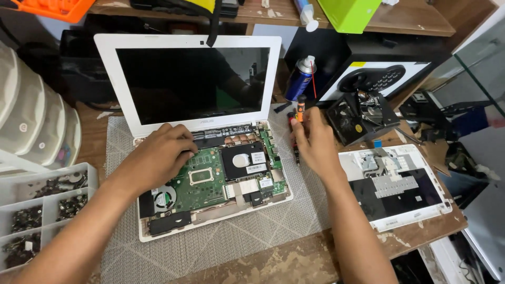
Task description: Removing the screws and prying open the outer casing of a laptop for repair.
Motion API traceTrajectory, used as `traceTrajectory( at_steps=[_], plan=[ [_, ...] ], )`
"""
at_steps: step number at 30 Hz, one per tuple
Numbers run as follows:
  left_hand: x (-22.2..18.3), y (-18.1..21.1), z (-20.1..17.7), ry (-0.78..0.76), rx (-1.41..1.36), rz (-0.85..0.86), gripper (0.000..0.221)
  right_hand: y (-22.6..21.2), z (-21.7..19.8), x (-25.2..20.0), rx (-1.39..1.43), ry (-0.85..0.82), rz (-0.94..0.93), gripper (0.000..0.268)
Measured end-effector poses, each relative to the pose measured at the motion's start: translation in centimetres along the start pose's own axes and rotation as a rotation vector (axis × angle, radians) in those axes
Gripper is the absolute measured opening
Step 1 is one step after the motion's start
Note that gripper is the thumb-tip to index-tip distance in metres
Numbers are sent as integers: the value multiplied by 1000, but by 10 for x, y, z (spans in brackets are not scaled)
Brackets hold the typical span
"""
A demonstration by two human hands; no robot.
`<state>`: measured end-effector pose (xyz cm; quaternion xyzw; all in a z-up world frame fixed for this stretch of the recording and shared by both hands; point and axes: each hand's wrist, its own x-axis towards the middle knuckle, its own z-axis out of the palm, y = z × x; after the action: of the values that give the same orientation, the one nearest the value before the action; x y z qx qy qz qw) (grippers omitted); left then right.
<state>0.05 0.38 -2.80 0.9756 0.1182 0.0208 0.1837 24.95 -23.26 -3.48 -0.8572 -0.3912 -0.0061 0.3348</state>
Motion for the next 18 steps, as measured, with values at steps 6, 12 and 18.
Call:
traceTrajectory(
  at_steps=[6,12,18],
  plan=[
    [0,-4,6,37,-36,14,17,7,5,0,-16,47,-112,23],
    [-3,-4,3,28,-64,10,16,4,12,-2,91,108,-244,16],
    [-7,-3,-7,-17,-84,27,19,5,22,-5,160,96,-299,11]
  ],
)
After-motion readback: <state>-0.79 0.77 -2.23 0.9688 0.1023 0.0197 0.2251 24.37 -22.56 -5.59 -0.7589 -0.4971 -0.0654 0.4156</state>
